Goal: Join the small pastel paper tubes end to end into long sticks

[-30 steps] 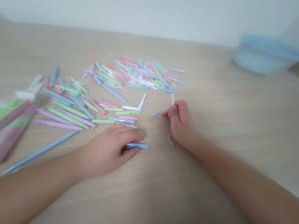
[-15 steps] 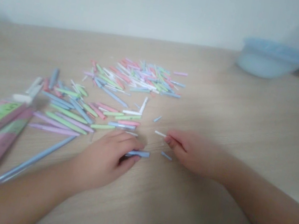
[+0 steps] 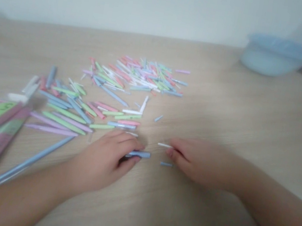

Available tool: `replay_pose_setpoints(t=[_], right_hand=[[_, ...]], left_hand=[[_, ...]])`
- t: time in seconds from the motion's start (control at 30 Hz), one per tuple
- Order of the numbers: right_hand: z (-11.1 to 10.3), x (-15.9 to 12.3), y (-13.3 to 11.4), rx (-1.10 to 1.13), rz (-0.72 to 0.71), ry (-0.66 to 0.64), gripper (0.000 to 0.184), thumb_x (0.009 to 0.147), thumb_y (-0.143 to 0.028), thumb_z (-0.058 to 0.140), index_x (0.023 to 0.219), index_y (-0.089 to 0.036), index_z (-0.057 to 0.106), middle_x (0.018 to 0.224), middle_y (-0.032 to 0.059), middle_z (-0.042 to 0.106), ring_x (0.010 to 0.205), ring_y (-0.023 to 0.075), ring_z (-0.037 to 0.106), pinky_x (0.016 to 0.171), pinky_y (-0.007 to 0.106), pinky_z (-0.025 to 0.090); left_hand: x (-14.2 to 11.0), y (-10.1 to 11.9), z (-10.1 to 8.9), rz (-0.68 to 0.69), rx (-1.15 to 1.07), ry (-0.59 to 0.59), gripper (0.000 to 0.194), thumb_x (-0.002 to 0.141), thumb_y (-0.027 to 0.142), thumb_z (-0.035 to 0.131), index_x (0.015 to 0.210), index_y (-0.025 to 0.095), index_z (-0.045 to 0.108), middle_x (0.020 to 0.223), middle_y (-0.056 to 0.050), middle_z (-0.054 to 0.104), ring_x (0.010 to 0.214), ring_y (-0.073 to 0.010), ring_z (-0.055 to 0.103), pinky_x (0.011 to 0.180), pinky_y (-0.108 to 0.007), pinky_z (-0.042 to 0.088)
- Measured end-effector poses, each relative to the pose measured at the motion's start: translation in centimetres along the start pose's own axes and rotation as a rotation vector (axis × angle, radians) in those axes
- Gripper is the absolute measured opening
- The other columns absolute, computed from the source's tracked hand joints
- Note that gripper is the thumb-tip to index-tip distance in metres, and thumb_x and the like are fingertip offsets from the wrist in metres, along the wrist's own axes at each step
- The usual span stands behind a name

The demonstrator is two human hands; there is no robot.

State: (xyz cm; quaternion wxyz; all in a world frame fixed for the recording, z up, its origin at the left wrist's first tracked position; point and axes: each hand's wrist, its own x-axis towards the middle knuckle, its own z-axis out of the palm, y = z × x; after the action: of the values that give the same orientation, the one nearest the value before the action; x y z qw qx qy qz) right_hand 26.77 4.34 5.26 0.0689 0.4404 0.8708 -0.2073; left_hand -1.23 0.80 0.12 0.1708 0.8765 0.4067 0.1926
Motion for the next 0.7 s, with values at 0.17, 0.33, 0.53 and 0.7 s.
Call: replay_pose_setpoints(t=[0.17,0.33,0.53,0.7], right_hand=[[0.5,0.3,0.0,-0.087,-0.047,-0.005,0.044,0.094,-0.067,0.063,0.083,-0.024,0.064,0.077,0.0061,0.073,0.061,0.0220,0.061,0.053,0.034,0.027],[0.5,0.6,-0.1,-0.204,-0.171,-0.020,0.029,0.100,-0.048,0.063,0.084,-0.024,0.067,0.074,0.0046,0.073,0.059,0.0218,0.063,0.053,0.034,0.024],[1.0,0.3,-0.3,-0.317,-0.176,0.071,0.018,0.102,-0.021,0.055,0.090,-0.022,0.068,0.072,0.0055,0.073,0.058,0.0223,0.064,0.054,0.036,0.024],[1.2,0.8,1.2,-0.357,-0.065,0.094,0.017,0.100,-0.021,0.054,0.088,-0.021,0.067,0.076,0.0084,0.074,0.061,0.0233,0.065,0.054,0.036,0.024]], left_hand=[[0.0,0.0,-0.1,-0.002,-0.004,-0.015,0.021,0.104,0.028,0.059,0.124,0.026,0.066,0.121,-0.004,0.072,0.116,-0.0245,0.063,0.103,-0.042,0.048],[0.0,0.0,0.0,0.002,0.010,-0.006,0.020,0.103,0.028,0.060,0.122,0.026,0.066,0.120,-0.005,0.073,0.115,-0.0253,0.063,0.103,-0.043,0.048],[0.1,0.1,-0.1,0.003,0.002,-0.019,0.020,0.103,0.028,0.059,0.121,0.025,0.067,0.120,-0.006,0.073,0.115,-0.0257,0.063,0.102,-0.043,0.049],[0.0,0.1,-0.1,0.003,0.007,-0.019,0.023,0.104,0.026,0.059,0.125,0.026,0.066,0.123,-0.005,0.072,0.118,-0.0257,0.062,0.106,-0.044,0.047]])
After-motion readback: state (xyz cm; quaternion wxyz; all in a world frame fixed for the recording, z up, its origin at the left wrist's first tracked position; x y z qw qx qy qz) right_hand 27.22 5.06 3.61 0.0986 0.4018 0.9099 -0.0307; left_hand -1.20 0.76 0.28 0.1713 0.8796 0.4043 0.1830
